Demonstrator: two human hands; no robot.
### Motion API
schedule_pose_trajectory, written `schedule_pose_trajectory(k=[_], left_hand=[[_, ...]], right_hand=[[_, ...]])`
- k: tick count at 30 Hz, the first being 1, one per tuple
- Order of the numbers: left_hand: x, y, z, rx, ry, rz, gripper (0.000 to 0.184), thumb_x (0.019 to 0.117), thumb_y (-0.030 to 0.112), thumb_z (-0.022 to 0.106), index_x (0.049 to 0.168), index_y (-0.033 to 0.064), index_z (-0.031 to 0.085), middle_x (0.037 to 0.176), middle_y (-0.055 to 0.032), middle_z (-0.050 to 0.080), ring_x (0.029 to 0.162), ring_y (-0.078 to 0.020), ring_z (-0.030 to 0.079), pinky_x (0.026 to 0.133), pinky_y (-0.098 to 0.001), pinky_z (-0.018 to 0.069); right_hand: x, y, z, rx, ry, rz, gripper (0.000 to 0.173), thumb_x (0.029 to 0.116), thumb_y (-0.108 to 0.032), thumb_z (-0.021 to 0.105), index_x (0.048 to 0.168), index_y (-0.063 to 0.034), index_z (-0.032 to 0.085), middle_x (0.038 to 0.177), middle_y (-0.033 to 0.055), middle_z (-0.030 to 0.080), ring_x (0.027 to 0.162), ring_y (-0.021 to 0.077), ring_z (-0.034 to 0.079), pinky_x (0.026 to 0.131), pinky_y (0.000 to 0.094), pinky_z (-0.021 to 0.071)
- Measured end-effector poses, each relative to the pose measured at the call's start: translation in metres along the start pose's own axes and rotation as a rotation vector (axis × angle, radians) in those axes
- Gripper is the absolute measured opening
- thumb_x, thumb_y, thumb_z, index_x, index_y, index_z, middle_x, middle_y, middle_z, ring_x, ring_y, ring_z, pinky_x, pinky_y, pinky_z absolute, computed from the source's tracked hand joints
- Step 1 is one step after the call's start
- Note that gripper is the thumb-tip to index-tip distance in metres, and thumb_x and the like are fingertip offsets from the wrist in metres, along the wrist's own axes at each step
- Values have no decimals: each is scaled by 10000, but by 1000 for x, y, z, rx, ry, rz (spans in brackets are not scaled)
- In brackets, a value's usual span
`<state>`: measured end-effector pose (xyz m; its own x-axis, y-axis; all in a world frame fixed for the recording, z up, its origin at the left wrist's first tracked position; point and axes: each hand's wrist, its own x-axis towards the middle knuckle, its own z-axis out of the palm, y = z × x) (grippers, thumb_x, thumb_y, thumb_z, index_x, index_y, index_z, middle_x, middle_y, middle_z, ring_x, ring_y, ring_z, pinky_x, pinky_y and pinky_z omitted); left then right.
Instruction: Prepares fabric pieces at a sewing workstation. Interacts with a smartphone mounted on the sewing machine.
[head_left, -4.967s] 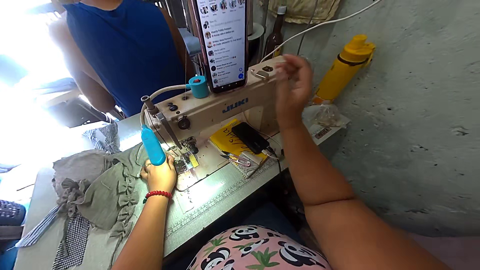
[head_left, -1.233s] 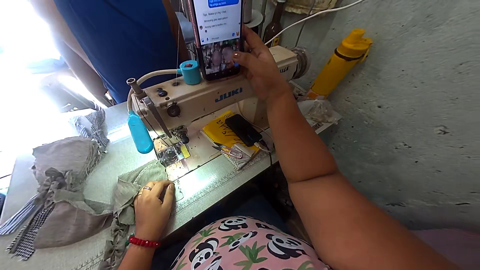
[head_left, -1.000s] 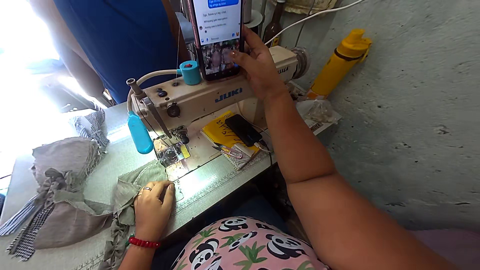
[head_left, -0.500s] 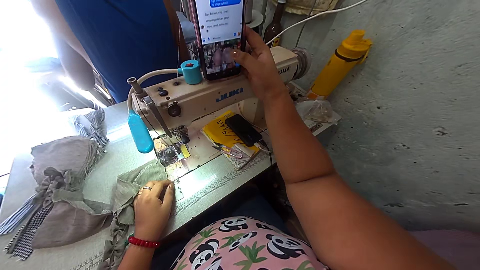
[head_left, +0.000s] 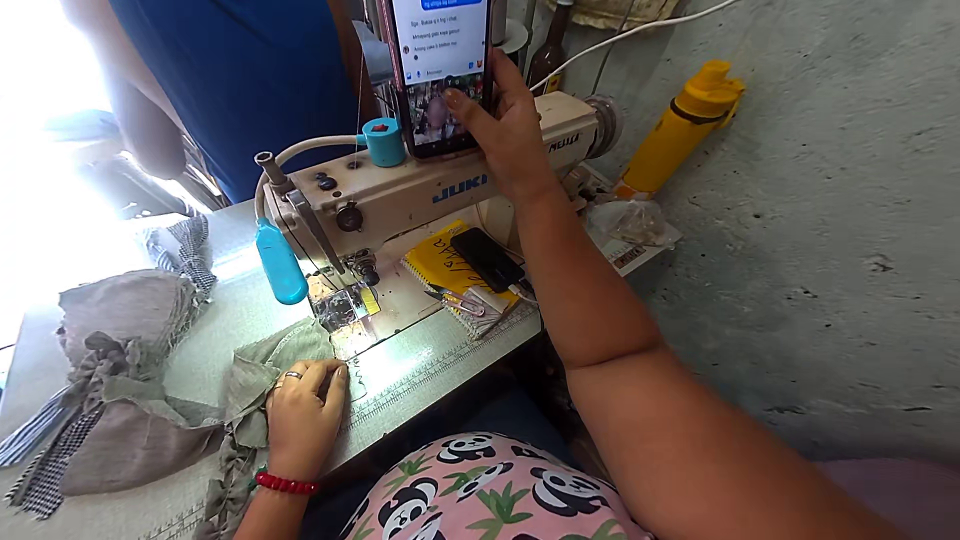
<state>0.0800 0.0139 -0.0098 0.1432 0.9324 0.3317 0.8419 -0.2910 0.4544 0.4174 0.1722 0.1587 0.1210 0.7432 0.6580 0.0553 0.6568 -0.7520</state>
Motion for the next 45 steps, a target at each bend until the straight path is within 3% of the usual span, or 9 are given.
schedule_pose_trajectory(k=[7, 12, 16, 26, 31, 45], left_hand=[[0, 0, 0, 2, -1, 4, 407, 984, 378, 480, 984, 84, 761, 972, -151, 702, 979, -358, 664, 865, -590, 471], [0, 0, 1, 6, 4, 4, 405, 981, 374, 484, 980, 76, 758, 971, -156, 700, 984, -364, 662, 870, -596, 469], [0, 1, 0, -2, -2, -1, 403, 978, 372, 489, 982, 72, 758, 975, -162, 700, 991, -368, 661, 880, -606, 465], [0, 1, 1, -6, 0, -4, 403, 978, 367, 486, 978, 70, 759, 989, -163, 703, 1006, -377, 658, 884, -608, 462], [0, 1, 0, -3, 2, -4, 411, 981, 374, 482, 979, 70, 758, 982, -163, 698, 995, -378, 656, 878, -608, 464], [0, 0, 1, 4, 7, 3, 413, 980, 379, 477, 976, 78, 759, 970, -154, 694, 980, -368, 656, 865, -598, 468]], right_hand=[[-1, 0, 0, 10, 0, -3, 558, 949, -74, 681, 1424, 93, 440, 1252, 176, 627, 1128, 178, 658, 973, 332, 571], [-1, -6, -13, 85, -94, 64, 498, 1005, -89, 586, 1452, 61, 427, 1242, 140, 620, 1103, 170, 651, 965, 358, 566], [0, -4, -14, 53, -68, 55, 479, 991, -65, 604, 1430, 66, 462, 1209, 129, 626, 1049, 145, 656, 920, 323, 576], [-2, -2, -9, 50, -36, 13, 477, 989, -63, 595, 1420, 89, 460, 1212, 134, 622, 1062, 129, 645, 943, 298, 555], [-4, -4, -5, 47, -66, 22, 601, 946, -42, 634, 1474, 83, 377, 1328, 185, 578, 1197, 193, 622, 1006, 344, 552], [-5, -4, 6, -49, -29, 21, 761, 909, -112, 728, 1507, 74, 296, 1381, 198, 541, 1240, 181, 600, 1035, 328, 534]])
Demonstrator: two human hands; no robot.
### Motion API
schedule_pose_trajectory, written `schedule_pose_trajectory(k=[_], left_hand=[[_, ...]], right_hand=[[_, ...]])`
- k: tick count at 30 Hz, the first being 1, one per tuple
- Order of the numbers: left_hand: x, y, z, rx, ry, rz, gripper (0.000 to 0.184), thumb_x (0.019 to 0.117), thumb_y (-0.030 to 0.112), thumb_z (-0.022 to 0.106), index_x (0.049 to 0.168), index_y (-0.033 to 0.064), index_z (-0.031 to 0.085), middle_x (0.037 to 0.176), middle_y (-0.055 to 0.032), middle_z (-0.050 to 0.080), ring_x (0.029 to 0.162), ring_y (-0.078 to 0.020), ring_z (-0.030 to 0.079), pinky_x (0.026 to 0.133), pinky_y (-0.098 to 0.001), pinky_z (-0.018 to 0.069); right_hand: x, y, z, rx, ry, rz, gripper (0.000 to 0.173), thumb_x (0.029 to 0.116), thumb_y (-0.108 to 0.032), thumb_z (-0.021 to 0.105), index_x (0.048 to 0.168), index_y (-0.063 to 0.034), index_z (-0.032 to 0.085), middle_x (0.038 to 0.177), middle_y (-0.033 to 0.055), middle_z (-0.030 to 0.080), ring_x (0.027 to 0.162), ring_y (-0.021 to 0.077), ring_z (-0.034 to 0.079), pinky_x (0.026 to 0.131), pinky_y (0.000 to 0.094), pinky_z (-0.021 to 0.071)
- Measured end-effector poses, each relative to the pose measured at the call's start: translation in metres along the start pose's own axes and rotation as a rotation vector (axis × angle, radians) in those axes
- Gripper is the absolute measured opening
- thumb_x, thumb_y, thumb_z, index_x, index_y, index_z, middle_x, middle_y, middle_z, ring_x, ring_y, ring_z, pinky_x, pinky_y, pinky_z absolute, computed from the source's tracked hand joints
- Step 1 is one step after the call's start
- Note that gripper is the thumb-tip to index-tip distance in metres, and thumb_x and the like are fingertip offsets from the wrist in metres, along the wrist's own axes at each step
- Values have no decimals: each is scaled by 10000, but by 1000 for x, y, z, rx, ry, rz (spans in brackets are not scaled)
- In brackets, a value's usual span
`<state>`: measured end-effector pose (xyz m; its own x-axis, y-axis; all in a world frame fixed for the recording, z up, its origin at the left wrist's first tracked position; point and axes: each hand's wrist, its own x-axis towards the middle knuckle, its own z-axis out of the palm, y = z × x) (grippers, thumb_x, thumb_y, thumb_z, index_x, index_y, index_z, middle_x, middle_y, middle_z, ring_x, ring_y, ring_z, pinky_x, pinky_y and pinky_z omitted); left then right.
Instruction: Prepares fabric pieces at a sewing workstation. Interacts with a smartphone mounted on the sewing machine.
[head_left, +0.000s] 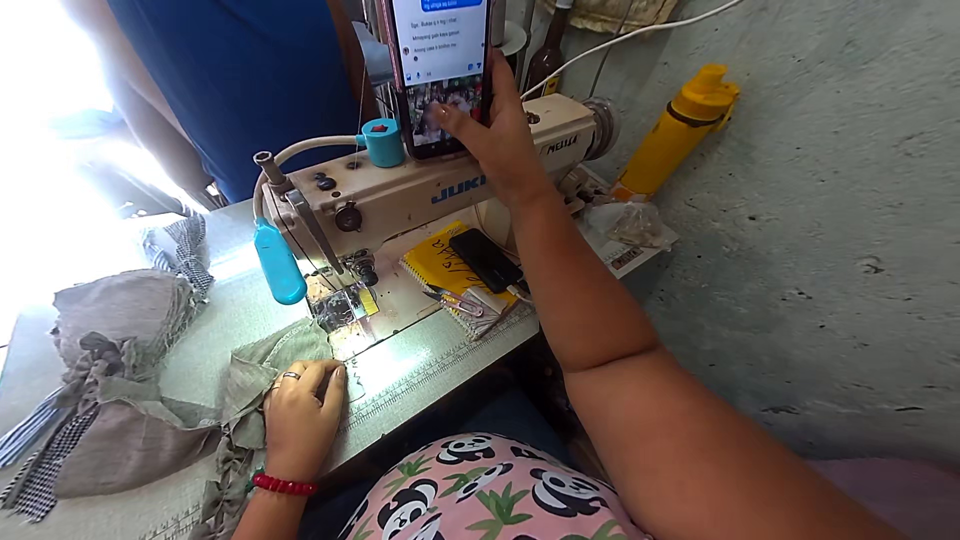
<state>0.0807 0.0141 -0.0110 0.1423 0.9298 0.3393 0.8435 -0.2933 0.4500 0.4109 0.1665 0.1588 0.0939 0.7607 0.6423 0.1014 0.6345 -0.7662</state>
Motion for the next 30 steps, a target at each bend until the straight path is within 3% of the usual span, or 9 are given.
schedule_pose_trajectory(k=[6, 11, 20, 30], left_hand=[[0, 1, -1, -2, -1, 7, 407, 976, 372, 485, 976, 72, 759, 967, -165, 693, 982, -377, 657, 864, -600, 470], [0, 2, -2, -2, 2, 9, 414, 982, 370, 481, 977, 64, 759, 975, -170, 696, 982, -378, 662, 867, -603, 473], [0, 1, -2, 5, 1, 8, 406, 980, 371, 485, 981, 72, 760, 977, -160, 700, 987, -372, 660, 873, -603, 470], [0, 2, -2, 0, -15, -3, 404, 981, 370, 485, 987, 72, 758, 983, -162, 696, 992, -373, 657, 872, -606, 468]], right_hand=[[-1, -1, -11, 88, -67, 26, 705, 919, -24, 646, 1523, 73, 297, 1390, 198, 537, 1239, 193, 600, 1030, 332, 535], [0, -2, -25, 158, -136, 61, 598, 979, -49, 533, 1528, 55, 322, 1372, 166, 552, 1195, 189, 617, 1007, 355, 543], [2, -1, -27, 168, -118, 81, 501, 1041, -97, 515, 1504, 39, 381, 1329, 154, 583, 1162, 204, 639, 980, 384, 566], [2, 0, -24, 139, -85, 67, 504, 1041, -94, 532, 1502, 50, 386, 1322, 152, 583, 1148, 183, 639, 983, 360, 561]])
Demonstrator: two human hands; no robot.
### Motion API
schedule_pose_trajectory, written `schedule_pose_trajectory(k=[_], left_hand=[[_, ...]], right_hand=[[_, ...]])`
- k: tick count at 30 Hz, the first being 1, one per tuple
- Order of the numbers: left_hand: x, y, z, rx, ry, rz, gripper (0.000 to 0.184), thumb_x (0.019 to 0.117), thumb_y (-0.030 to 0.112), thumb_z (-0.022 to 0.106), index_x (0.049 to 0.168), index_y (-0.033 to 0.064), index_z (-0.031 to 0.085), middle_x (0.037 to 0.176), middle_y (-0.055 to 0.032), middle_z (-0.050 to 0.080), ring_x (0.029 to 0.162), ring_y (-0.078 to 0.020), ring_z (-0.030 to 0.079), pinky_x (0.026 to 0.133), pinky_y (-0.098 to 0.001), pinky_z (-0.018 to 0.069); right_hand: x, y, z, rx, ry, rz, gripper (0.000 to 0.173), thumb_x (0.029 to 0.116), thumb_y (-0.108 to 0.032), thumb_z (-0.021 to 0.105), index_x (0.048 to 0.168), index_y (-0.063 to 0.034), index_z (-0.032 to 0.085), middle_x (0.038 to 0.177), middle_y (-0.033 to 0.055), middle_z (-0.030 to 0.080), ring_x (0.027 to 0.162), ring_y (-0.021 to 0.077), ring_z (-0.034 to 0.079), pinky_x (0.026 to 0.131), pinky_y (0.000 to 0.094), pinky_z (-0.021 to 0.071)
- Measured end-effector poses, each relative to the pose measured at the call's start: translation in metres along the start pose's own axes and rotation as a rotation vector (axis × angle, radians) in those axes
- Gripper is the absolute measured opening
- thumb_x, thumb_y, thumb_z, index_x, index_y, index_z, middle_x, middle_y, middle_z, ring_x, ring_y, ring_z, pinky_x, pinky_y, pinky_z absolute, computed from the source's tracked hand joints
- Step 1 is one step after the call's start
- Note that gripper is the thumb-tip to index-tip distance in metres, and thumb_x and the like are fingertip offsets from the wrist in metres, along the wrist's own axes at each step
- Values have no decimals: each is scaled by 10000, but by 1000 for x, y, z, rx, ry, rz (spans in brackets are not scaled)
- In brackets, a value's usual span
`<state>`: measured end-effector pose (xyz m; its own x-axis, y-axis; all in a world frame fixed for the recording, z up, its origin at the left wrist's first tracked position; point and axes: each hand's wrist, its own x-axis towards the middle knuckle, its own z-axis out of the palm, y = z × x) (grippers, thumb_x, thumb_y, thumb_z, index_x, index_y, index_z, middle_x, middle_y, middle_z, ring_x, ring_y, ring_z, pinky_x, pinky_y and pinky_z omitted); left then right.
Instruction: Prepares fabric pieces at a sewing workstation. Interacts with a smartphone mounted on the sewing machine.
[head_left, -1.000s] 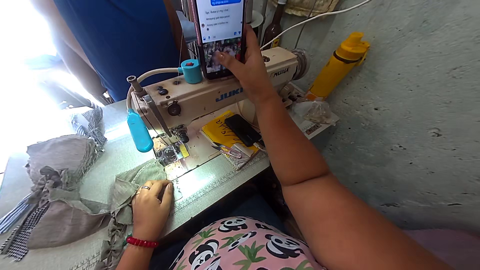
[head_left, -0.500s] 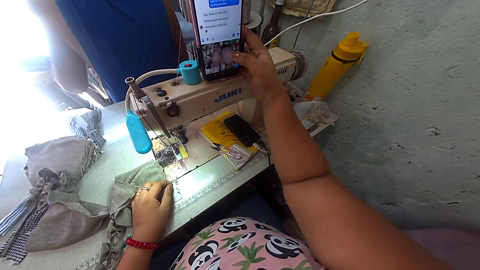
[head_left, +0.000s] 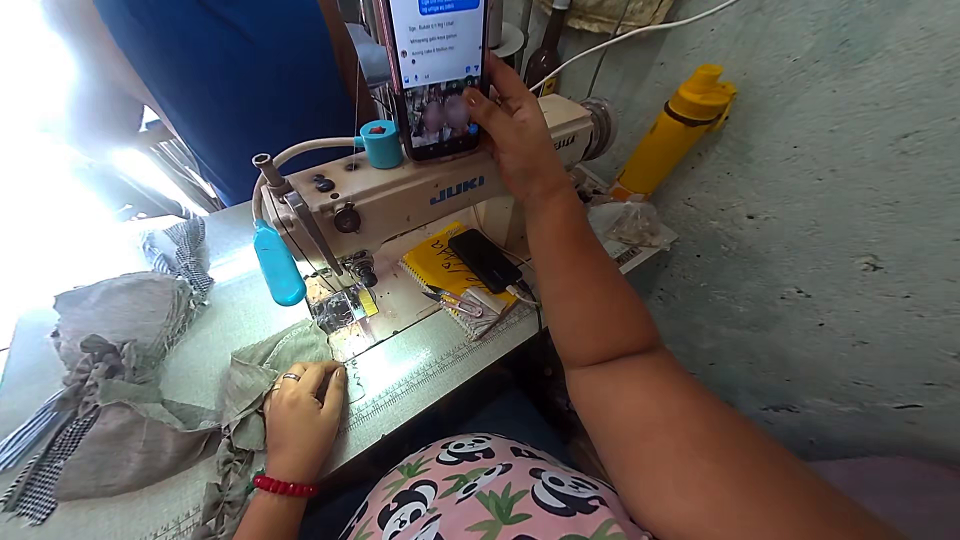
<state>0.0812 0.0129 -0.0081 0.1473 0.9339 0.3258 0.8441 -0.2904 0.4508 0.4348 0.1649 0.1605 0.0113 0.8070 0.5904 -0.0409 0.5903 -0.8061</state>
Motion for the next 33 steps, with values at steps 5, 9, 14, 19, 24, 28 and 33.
schedule_pose_trajectory(k=[5, 9, 14, 19, 24, 28, 33], left_hand=[[0, -1, 1, -3, 13, 4, 404, 979, 370, 485, 982, 74, 760, 974, -159, 699, 981, -363, 663, 867, -607, 468], [0, -1, 1, -1, 9, -2, 404, 980, 374, 486, 986, 75, 758, 981, -156, 700, 1002, -373, 659, 876, -607, 469], [0, -2, 1, -5, 10, 4, 400, 982, 366, 483, 982, 76, 758, 975, -155, 697, 984, -363, 659, 869, -597, 469], [0, -1, 1, -6, 3, -4, 405, 984, 372, 486, 984, 73, 758, 988, -163, 699, 993, -378, 656, 861, -611, 465], [0, -2, 1, -9, 5, 3, 400, 980, 370, 489, 979, 74, 758, 977, -156, 697, 981, -364, 660, 860, -602, 469], [0, -2, 2, -8, 8, -2, 402, 980, 374, 489, 977, 75, 757, 982, -156, 696, 987, -365, 656, 867, -602, 465], [0, -1, 2, -11, 13, -1, 396, 978, 365, 494, 981, 69, 758, 991, -166, 698, 994, -377, 659, 864, -613, 467]], right_hand=[[-3, -3, -2, -24, -115, -21, 747, 913, -5, 671, 1534, 73, 263, 1382, 178, 544, 1197, 184, 627, 1010, 338, 555], [-2, 0, -1, -50, -115, -12, 895, 827, 61, 735, 1556, 61, 216, 1403, 207, 536, 1210, 220, 636, 998, 352, 572], [-3, -1, 4, -77, -80, -21, 877, 850, 28, 729, 1556, 67, 211, 1417, 210, 519, 1238, 210, 614, 1014, 338, 558], [-2, 4, 13, -125, -13, -68, 882, 852, -38, 766, 1541, 76, 227, 1428, 213, 507, 1272, 197, 586, 1042, 326, 537], [-1, 6, 15, -169, 29, -99, 866, 856, -56, 774, 1533, 92, 255, 1432, 215, 507, 1271, 181, 583, 1045, 302, 526], [-2, 0, 8, -77, -19, -30, 766, 900, -20, 691, 1533, 79, 270, 1400, 204, 525, 1225, 197, 610, 1013, 325, 548], [-2, -2, 6, -34, -33, -36, 679, 930, -6, 633, 1518, 81, 306, 1375, 185, 549, 1203, 187, 622, 1008, 332, 551]])
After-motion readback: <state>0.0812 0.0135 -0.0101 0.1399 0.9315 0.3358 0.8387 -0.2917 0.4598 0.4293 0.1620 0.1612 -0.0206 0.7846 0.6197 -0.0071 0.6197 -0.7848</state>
